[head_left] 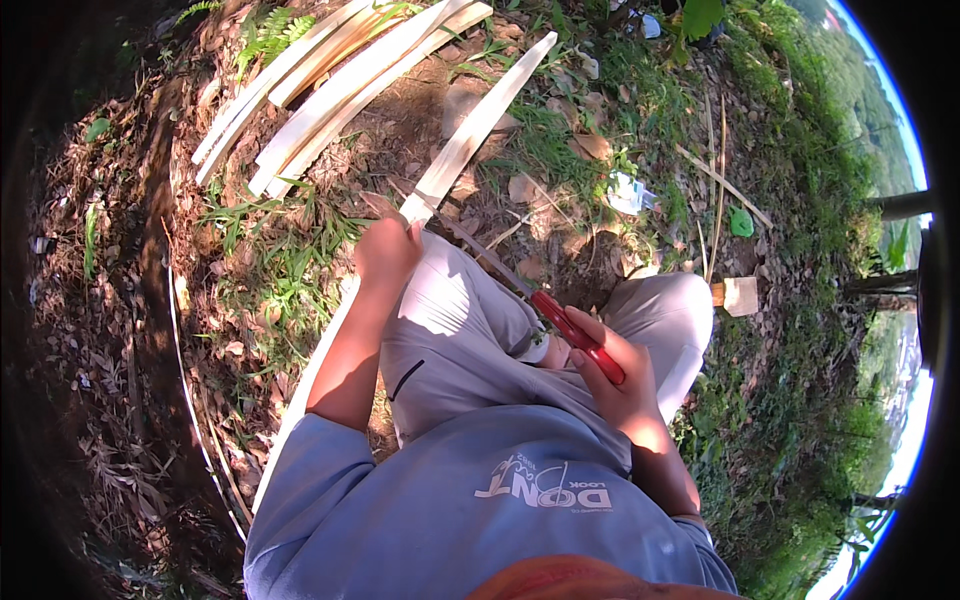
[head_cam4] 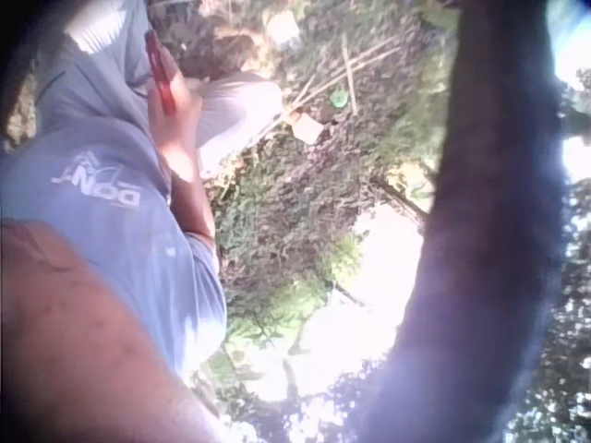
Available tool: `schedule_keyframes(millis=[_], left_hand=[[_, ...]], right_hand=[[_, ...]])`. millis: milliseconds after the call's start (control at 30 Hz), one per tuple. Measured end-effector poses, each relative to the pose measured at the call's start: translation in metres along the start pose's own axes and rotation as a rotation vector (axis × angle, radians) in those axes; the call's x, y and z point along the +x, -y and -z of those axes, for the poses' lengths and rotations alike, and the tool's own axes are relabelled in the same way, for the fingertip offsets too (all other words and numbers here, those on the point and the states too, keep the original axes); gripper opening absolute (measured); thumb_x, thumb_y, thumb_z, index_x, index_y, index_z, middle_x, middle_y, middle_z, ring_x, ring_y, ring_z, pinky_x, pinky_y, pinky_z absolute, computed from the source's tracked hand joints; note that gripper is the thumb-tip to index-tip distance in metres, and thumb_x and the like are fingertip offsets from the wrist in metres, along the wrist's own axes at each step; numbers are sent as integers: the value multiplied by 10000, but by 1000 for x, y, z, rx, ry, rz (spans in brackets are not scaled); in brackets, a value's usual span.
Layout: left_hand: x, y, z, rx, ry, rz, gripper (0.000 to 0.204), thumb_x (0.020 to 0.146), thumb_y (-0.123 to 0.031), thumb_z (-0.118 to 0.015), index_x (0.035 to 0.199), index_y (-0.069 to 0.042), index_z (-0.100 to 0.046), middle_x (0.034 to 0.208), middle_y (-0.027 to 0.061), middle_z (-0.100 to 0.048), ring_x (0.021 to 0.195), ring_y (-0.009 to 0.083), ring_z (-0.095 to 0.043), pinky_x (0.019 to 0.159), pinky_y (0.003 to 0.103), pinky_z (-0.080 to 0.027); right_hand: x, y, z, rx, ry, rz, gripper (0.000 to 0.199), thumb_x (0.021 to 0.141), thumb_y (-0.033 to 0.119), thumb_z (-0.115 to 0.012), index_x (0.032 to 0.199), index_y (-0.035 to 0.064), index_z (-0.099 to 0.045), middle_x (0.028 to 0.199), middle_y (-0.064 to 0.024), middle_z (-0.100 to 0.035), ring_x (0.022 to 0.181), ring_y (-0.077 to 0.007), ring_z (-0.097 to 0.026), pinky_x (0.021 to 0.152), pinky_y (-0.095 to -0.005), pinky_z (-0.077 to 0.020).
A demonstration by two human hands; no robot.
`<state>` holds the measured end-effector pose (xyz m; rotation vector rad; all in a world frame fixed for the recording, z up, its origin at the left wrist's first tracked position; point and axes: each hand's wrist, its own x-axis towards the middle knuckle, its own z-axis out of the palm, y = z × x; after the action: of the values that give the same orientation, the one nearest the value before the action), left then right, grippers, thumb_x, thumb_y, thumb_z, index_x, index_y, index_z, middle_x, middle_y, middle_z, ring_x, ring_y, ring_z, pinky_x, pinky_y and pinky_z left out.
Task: The person sits on the ground and uses a red-handled knife to shave thin strips from a long piece of light-colored wood. They hold the wood against their leg and repeatedly scrape the blade along its surface to create shavings.
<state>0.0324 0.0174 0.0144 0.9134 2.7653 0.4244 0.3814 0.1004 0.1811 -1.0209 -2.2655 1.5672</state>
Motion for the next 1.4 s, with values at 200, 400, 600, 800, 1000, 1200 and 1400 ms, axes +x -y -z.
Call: schedule_keyframes(millis=[200,400,600,800,1000,1200,1400], left_hand=[[36,36,-6,-126,179,-104,507,848,-479,-881,895,19,-802,894,283,-765,862,444,-770,803,500,-601],[38,34,-29,-285,194,35,501,809,-426,-862,1009,31,-818,998,265,-793,985,436,-774,876,492,-603],[26,11,-27,-178,175,88,470,843,-347,-810,1122,27,-754,1064,265,-786,1015,432,-770,913,501,-602],[16,-5,-20,-75,165,125,455,896,-381,-761,1114,14,-703,1030,221,-792,977,411,-779,877,508,-622],[16,-7,-25,-1,139,49,469,901,-465,-814,963,0,-796,931,217,-787,900,397,-788,816,497,-630],[15,-1,-36,36,62,2,448,933,-445,-803,928,2,-784,869,214,-766,840,398,-776,771,503,-618],[24,-1,-27,3,157,18,477,927,-475,-819,968,-2,-771,921,235,-773,883,421,-769,796,509,-607]], right_hand=[[2,-28,-27,70,-33,130,469,1004,-15,-705,1469,-8,-640,1221,-201,-787,1031,-154,-750,916,-284,-549],[3,-23,-24,53,-23,65,448,1020,4,-682,1466,-26,-644,1289,-201,-771,1157,-202,-736,1019,-325,-539],[14,-41,-3,29,-132,122,460,1000,24,-711,1458,2,-671,1180,-164,-813,1045,-146,-756,932,-297,-558],[83,-32,-15,176,-59,194,453,1036,145,-745,1447,-31,-673,1153,-136,-806,998,-129,-720,900,-278,-554],[189,-48,-58,141,78,292,439,1040,177,-763,1440,11,-695,1082,-94,-791,865,-90,-644,786,-251,-519],[214,-56,-56,218,199,209,417,1055,173,-741,1441,21,-697,994,-84,-789,831,-69,-625,747,-247,-514],[193,-62,-25,51,252,223,389,1069,116,-687,1443,9,-687,1015,-112,-794,839,-82,-660,757,-259,-531]])
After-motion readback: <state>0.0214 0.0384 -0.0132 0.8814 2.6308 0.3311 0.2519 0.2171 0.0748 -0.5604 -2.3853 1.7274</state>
